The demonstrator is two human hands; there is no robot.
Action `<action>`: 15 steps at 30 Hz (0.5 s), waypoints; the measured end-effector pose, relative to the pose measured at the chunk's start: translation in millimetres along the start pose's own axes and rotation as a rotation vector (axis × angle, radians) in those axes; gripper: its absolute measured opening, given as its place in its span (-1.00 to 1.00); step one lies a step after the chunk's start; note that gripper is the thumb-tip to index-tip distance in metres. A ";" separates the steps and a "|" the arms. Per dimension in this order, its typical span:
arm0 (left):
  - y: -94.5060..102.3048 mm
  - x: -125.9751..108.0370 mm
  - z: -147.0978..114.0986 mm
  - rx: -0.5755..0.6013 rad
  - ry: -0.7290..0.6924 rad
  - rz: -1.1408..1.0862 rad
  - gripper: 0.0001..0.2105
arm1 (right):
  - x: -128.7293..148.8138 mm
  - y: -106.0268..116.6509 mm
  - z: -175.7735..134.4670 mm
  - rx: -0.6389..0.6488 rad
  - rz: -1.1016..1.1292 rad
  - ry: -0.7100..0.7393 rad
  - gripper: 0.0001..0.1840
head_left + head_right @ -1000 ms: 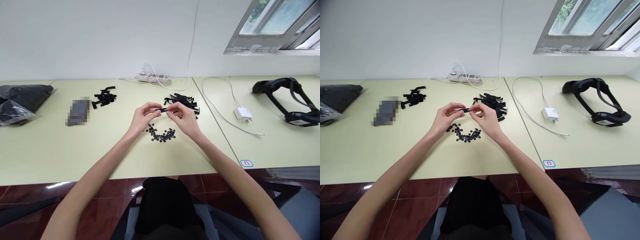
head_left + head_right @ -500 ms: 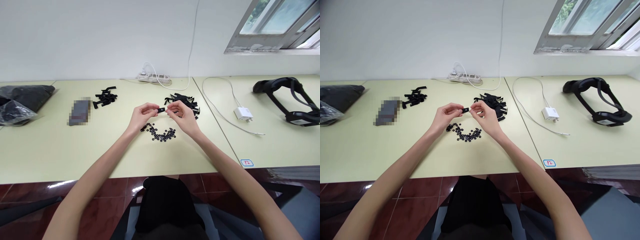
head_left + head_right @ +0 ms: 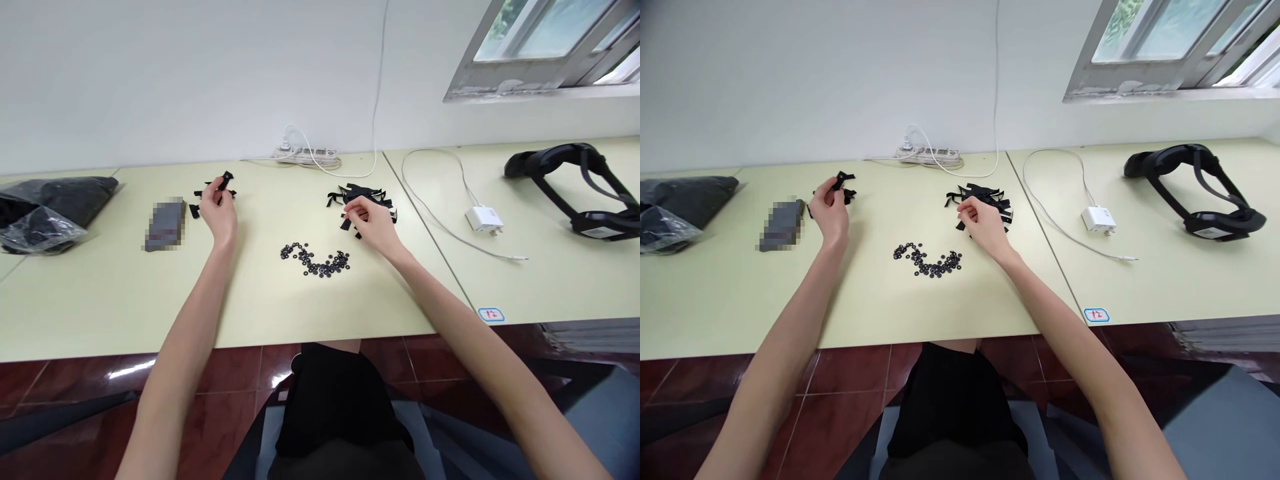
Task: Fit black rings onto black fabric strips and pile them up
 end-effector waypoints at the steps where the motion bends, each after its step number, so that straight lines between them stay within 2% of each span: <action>1: 6.5 8.5 5.8 -0.036 0.008 0.024 -0.63 | -6.2 3.4 1.8 -0.013 -0.052 -0.001 -0.88; 4: 13.8 33.0 17.0 0.002 0.074 0.063 -0.63 | -14.3 7.3 3.0 -0.008 -0.231 0.060 -0.84; 7: 10.7 40.4 18.0 0.092 0.097 0.104 -0.53 | -13.6 3.4 0.0 0.020 -0.380 0.131 -0.79; 11: -0.6 20.0 4.9 0.182 0.020 0.142 -0.45 | -16.5 -3.2 -2.2 0.070 -0.501 0.136 -0.80; 15: -18.6 -4.8 -18.0 0.304 -0.034 0.129 -0.57 | -21.0 -4.9 -1.2 0.099 -0.534 0.115 -0.85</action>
Point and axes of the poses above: each hand's wrist, its own z-axis towards the middle knuckle, its own y-axis out of the back of the hand, x = y × z, the point moved 6 cm from there along z, towards the middle knuckle, and after that the axes turned 1 degree about y, right-handed, at the moved point
